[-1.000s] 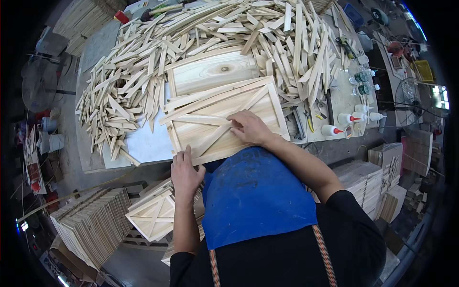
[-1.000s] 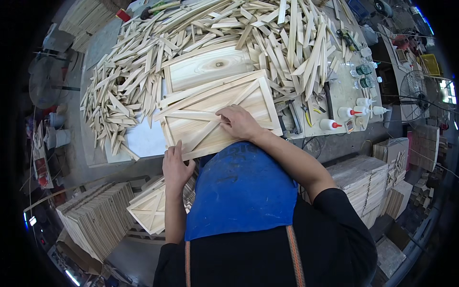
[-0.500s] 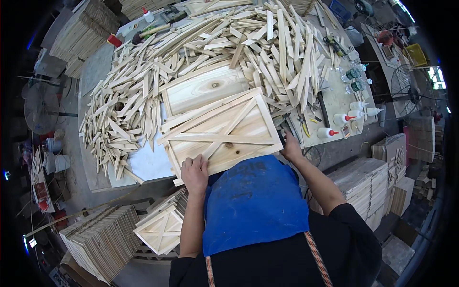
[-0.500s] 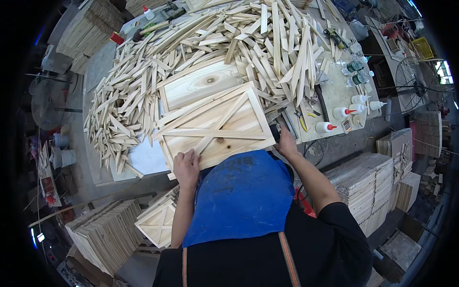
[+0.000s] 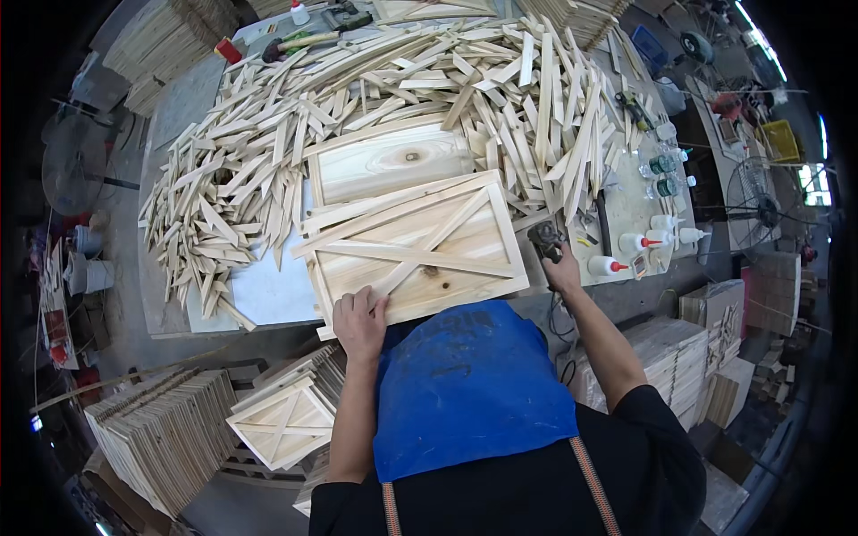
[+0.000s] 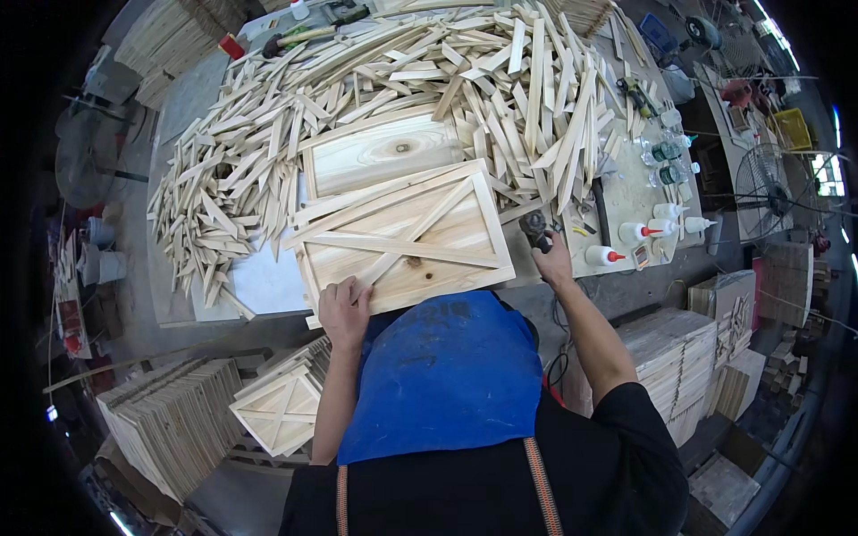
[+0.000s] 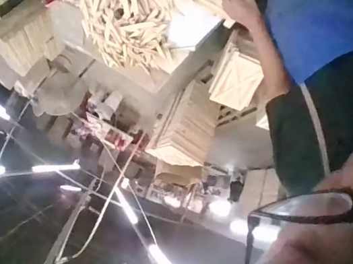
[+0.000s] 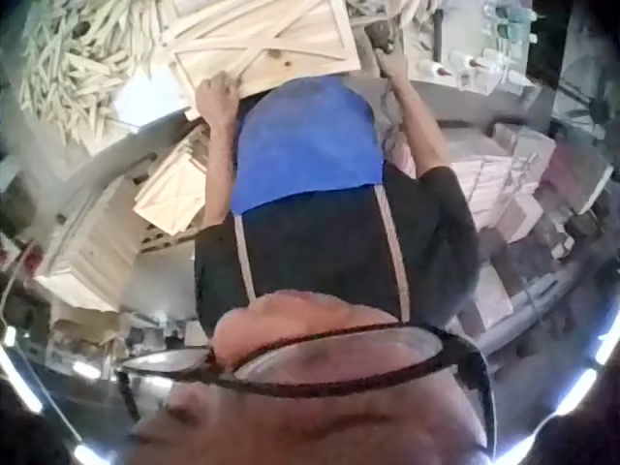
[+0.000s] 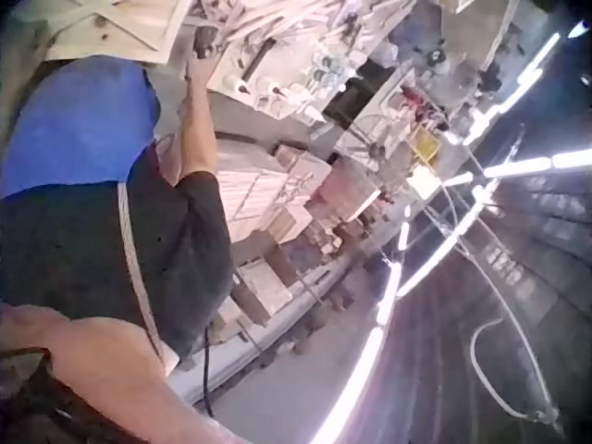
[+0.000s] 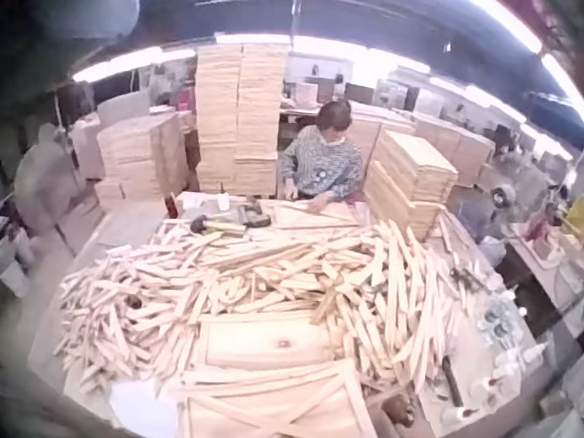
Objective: Assembling wooden slats into frames to create box lids or panels using wood glue and a pneumatic nail gun.
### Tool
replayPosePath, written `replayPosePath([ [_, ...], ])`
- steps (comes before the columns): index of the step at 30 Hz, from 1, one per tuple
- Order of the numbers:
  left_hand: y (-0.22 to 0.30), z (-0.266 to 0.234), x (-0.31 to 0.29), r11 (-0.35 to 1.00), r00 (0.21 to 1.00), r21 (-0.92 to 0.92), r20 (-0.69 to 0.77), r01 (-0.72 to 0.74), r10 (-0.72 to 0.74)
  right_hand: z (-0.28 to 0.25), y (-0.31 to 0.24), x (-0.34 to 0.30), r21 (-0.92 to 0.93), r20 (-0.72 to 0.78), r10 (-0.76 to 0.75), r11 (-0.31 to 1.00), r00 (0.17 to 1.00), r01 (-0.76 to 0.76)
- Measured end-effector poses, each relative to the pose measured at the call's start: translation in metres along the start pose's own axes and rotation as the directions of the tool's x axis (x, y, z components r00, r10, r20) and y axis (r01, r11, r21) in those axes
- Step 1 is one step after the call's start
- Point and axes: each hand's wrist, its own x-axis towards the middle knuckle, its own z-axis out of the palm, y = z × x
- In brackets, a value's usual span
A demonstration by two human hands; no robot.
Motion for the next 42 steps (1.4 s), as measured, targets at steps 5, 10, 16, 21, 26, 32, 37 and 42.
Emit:
replayPosePath([
  [5, -0.011, 0.004, -0.004, 0.997, 0.998, -0.072, -0.056, -0.023, 0.019, -0.089, -0.055, -0.043, 0.241, 0.072, 0.022, 0.97, 0.997, -0.039],
  [10, -0.016, 0.002, -0.004, 0.992, 0.998, -0.127, -0.062, -0.028, 0.021, -0.104, -0.149, -0.08, 0.154, 0.135, -0.265, 0.957, 0.955, 0.244],
  [16, -0.017, 0.005, -0.002, 0.984, 0.999, -0.177, -0.052, -0.013, 0.004, -0.049, -0.255, -0.097, 0.08, 0.498, -0.217, 0.975, 0.839, 0.205],
  [21, -0.019, 0.003, 0.001, 0.979, 0.999, -0.202, -0.031, 0.003, -0.009, -0.016, -0.281, -0.092, -0.012, 0.608, -0.203, 0.964, 0.768, 0.265],
  [26, -0.022, 0.004, 0.0, 0.972, 1.0, -0.236, -0.029, 0.005, -0.012, -0.005, -0.29, -0.088, -0.164, 0.627, -0.099, 0.953, 0.773, 0.255],
  [32, -0.026, 0.001, -0.001, 0.968, 0.999, -0.251, -0.052, -0.029, 0.017, -0.005, -0.295, -0.09, -0.198, 0.62, -0.065, 0.951, 0.782, 0.236],
  [37, -0.032, -0.033, 0.005, 0.973, 0.995, -0.231, 0.096, -0.001, 0.024, -0.019, -0.308, -0.098, -0.072, 0.593, -0.158, 0.966, 0.789, 0.248],
  [42, -0.07, -0.064, -0.007, 0.976, 0.984, -0.204, 0.143, -0.077, 0.108, -0.012, -0.298, -0.104, -0.112, 0.655, -0.204, 0.926, 0.728, 0.36],
])
